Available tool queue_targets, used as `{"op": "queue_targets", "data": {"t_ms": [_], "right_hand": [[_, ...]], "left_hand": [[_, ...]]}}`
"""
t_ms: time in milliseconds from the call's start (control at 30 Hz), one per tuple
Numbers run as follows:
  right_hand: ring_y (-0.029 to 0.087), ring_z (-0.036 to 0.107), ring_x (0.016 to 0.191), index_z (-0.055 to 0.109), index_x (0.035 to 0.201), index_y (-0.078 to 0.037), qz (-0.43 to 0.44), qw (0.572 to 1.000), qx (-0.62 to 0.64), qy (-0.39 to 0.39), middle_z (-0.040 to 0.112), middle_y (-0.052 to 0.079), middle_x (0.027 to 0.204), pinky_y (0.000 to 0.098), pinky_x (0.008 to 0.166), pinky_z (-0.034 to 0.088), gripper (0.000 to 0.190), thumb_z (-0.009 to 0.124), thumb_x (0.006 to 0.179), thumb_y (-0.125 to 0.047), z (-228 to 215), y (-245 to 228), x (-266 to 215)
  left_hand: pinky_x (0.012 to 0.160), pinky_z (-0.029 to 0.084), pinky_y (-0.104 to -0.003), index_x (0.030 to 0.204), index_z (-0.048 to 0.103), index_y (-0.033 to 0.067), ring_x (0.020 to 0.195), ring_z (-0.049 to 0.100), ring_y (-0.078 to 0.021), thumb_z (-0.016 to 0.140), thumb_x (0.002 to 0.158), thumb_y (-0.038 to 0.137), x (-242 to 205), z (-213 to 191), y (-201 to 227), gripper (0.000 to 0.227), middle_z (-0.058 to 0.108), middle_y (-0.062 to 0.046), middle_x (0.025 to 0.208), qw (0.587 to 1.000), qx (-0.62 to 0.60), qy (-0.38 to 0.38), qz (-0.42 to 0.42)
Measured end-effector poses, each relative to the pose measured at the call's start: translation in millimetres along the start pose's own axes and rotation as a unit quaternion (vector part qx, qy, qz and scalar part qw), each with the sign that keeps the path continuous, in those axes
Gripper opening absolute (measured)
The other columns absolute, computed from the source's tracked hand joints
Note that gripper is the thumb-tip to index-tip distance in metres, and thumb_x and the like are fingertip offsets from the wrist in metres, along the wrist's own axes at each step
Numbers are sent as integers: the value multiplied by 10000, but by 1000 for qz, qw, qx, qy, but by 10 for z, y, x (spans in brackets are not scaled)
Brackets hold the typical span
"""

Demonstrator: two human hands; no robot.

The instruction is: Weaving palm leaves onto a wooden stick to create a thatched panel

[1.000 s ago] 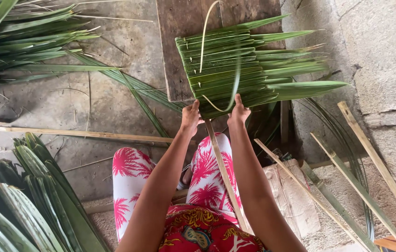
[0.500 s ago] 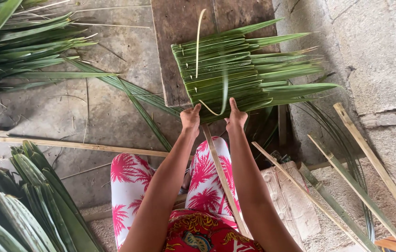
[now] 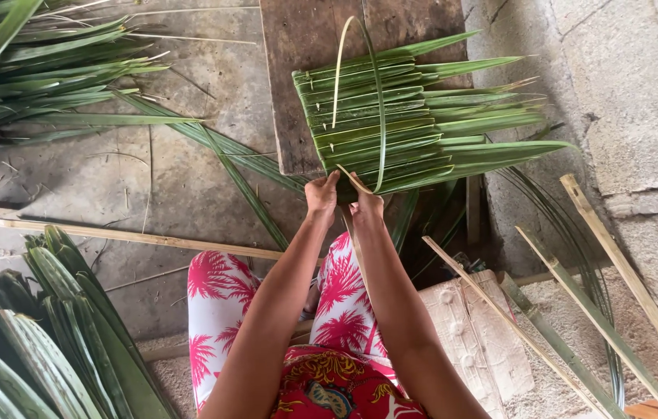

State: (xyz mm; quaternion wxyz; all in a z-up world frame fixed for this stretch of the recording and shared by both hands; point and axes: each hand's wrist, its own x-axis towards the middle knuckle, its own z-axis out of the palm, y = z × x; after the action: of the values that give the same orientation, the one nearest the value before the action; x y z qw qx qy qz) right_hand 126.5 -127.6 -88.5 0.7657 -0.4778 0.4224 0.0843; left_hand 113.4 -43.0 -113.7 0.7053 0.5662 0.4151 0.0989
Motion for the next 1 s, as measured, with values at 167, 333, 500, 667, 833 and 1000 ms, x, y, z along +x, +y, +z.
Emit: {"op": "queue_targets", "data": {"t_ms": [167,333,500,667,833,1000], "right_hand": [[356,724,826,701,989,129,-13,1000,8,24,676,263,936,533,728,596,574,1050,581,-77,135,-9,46],[651,464,1231,586,1167,203,-4,998,-29,60,476,488,1289,683,1022,384,866,1076,553,-160,157,-245,-339],[666,421,1256,620,1206,155,-6,998,-43,53,427,519,1331,658,1039,387,852,1066,566,-187,212,-256,-376],[694,230,1358,399,1434,168,6,999,-27,35,231,514,1505,656,1158,220,1056,1009,627,-137,230,-383,-571],[689,224,1354,372,1453,171,13,999,-31,39,226,515,1503,651,1166,231,1074,991,632,-139,274,-435,-654],[688,228,1364,370,1434,192,13,998,-41,39,206,504,1524,629,1183,238,1028,954,654,-138,297,-514,-842]], "left_hand": [[449,592,-373,726,764,61,482,645,-227,818,839,247,202,-89,46,224,645,-135,581,997,47,-53,-12],[915,529,-533,1199,681,50,994,707,-385,705,960,235,-9,-239,1148,303,699,-200,998,955,214,-2,206],[887,580,-525,1180,704,25,1015,697,-429,610,977,108,629,111,1307,238,677,-209,1053,901,304,-109,290],[781,630,-493,1049,744,42,879,754,-352,673,961,141,829,378,1294,151,715,-153,955,814,476,-147,298],[768,633,-500,1039,683,69,894,750,-351,653,967,168,1015,506,1194,126,714,-124,927,776,529,-144,313],[853,586,-605,1061,636,8,961,719,-484,543,1027,142,435,341,1790,166,693,-246,1000,829,461,-143,282]]}}
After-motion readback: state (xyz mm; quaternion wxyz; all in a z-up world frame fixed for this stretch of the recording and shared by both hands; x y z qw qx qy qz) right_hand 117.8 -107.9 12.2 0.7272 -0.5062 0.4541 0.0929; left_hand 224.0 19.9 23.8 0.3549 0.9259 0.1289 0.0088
